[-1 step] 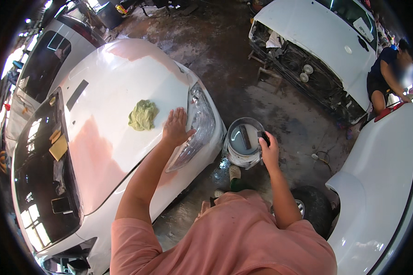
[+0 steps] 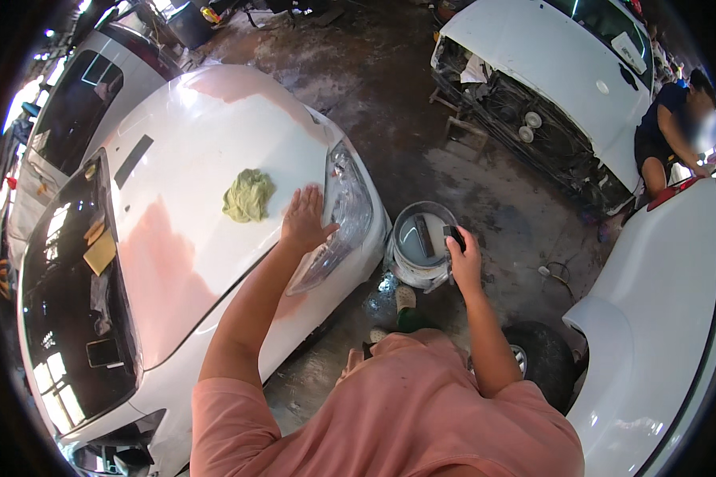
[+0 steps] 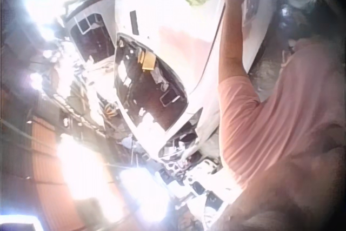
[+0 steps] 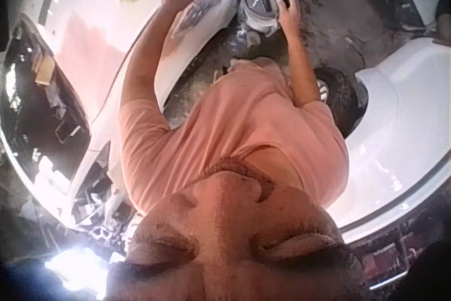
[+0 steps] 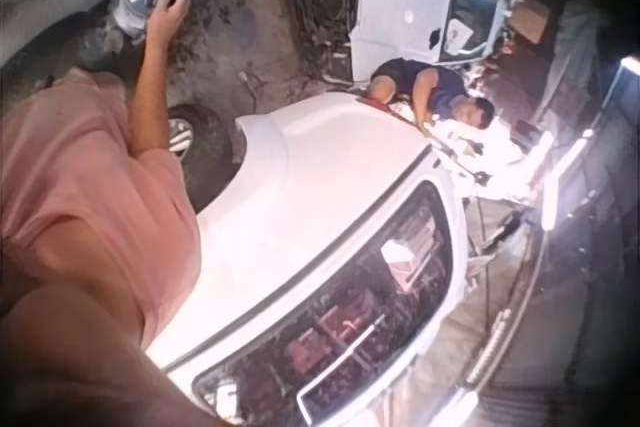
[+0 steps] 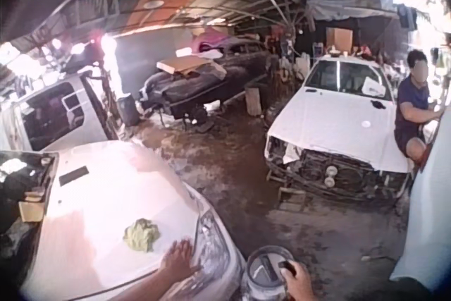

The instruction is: The person sands the front hood of a white car using a sanding block and a cloth, frequently rinsing the sanding block in a bucket of water.

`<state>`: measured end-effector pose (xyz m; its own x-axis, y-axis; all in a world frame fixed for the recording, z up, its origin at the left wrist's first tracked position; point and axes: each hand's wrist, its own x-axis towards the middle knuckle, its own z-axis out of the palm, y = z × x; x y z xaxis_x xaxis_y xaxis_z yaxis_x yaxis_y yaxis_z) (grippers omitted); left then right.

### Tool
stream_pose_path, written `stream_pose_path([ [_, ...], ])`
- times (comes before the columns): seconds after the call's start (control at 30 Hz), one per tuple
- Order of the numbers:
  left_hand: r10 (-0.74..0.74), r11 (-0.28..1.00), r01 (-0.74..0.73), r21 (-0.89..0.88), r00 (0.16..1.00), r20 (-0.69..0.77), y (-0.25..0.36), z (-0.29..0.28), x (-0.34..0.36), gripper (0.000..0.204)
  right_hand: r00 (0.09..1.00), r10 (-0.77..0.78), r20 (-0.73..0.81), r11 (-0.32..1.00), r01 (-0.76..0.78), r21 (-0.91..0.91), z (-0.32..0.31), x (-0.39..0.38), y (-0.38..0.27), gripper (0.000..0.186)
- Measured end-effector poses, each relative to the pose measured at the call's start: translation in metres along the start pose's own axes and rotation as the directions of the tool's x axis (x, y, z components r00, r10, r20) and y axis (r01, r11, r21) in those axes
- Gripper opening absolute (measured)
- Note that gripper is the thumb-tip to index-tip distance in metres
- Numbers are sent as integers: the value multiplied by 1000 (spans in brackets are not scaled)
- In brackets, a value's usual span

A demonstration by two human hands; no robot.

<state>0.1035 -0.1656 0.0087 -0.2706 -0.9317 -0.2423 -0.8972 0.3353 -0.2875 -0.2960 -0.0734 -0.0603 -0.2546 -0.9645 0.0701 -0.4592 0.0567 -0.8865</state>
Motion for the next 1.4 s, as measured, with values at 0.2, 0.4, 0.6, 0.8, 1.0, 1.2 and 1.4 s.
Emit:
stream_pose_path([
  [0.2,-47,999,46,-18,998,-41,11,-2,-44,94,999,35,12,995,-36,93,11,-21,-13,50],
  [0.4,-77,856,-10,-517,986,-145,99,-10,-95,68,967,227,112,918,-251,306,5,-30,-12,55],
  [0.6,-22,-391,272,-879,952,305,258,50,-47,78,927,257,273,881,-341,329,33,-24,9,59],
  [0.8,59,-780,379,-498,837,544,318,68,36,74,867,238,439,922,-344,180,37,32,89,57],
  [1.0,-331,-659,461,-594,532,780,353,153,121,52,838,282,468,959,-231,-164,102,109,216,45],
  [1.2,-330,-583,653,-484,354,875,374,214,178,74,594,616,518,774,-335,-537,189,143,266,51],
  [1.4,-201,-596,682,-424,384,901,421,361,175,71,222,672,706,739,-266,-619,217,169,265,52],
])
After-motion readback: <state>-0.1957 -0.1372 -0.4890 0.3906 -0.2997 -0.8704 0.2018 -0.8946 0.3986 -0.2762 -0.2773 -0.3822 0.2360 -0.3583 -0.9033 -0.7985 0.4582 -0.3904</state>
